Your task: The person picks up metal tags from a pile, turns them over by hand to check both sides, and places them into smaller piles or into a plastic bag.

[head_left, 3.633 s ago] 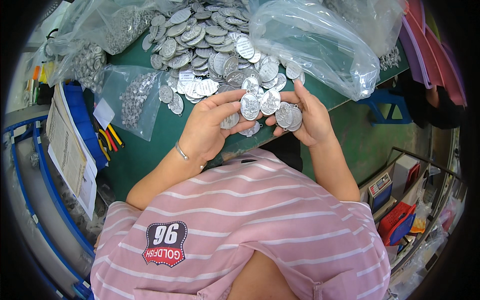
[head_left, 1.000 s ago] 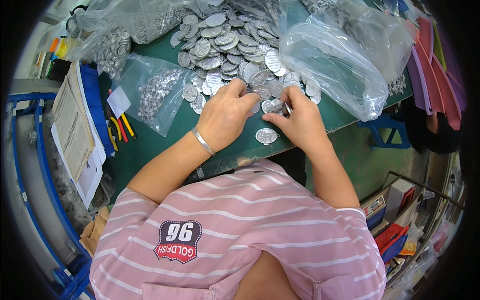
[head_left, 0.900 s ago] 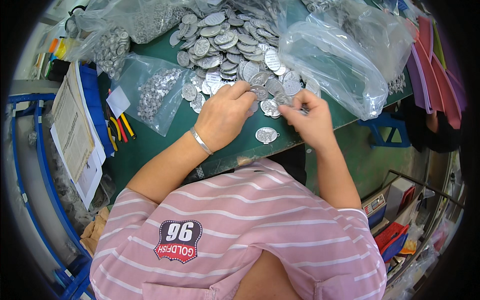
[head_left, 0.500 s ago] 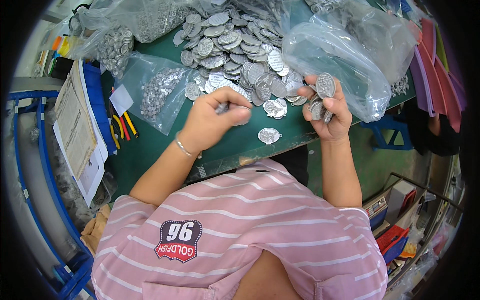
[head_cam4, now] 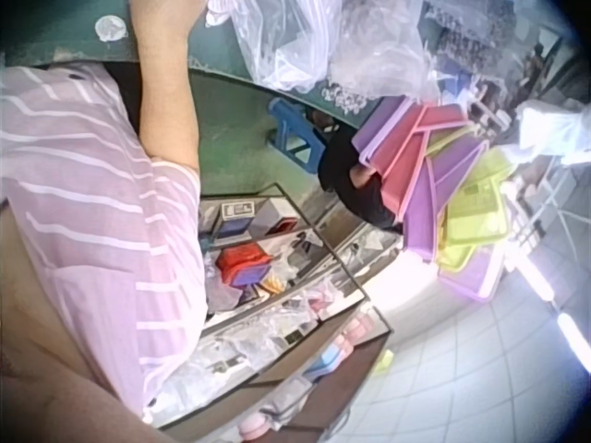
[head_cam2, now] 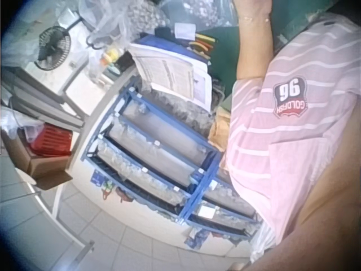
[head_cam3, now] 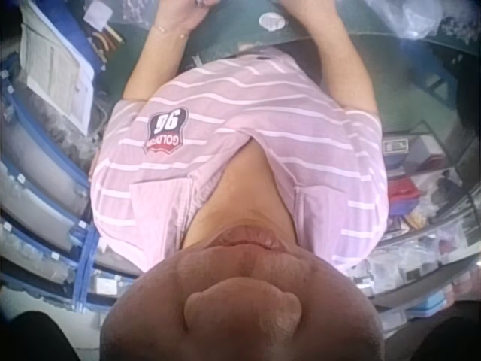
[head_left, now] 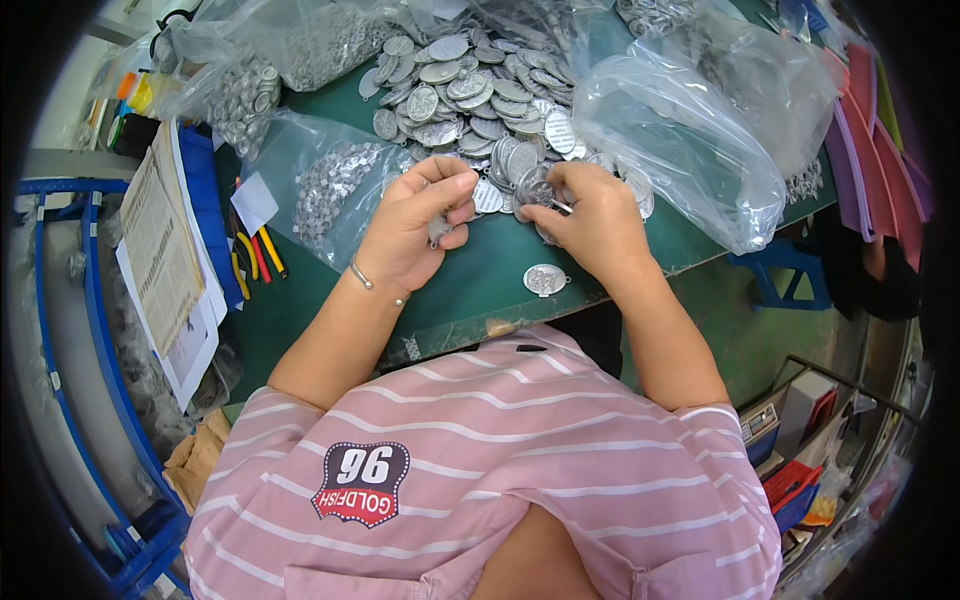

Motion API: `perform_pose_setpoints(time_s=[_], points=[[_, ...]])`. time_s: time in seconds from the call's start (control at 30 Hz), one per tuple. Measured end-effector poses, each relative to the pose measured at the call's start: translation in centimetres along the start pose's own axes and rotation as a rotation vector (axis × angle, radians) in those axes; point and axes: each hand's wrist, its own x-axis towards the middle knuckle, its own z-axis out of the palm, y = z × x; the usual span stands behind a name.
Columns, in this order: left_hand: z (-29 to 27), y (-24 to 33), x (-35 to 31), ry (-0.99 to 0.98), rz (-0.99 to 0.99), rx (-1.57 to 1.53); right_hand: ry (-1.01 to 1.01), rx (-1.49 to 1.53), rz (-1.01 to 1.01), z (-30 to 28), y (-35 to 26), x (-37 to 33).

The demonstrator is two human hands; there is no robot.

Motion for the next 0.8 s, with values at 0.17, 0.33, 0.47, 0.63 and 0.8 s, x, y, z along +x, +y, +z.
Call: perform_pose_setpoints(time_s=[0.17, 0.33, 0.47, 0.63, 0.8], points=[[1.9, -1.0, 0.2, 0.141, 0.116, 0.062, -0.225, 0.978, 0.473, -2.7, 0.5, -0.8], [6.5, -3.3, 0.8, 0.04, 0.793, 1.077, -0.173, 1.738, 0.783, -1.3, -0.9, -2.1], [7.8, -3.4, 0.6, -0.071, 1.002, 1.281, 0.074, 1.845, 0.938, -1.0, -2.0, -2.3], [4.3, -1.9, 1.5, 0.078, 0.925, 1.441, -0.03, 2.076, 0.729, -5.5, 1.9, -0.3], [4.5, -2.6, 2.6, 0.143, 0.799, 1.691, 0.545, 1.652, 0.702, -7.9, 5.9, 6.4]])
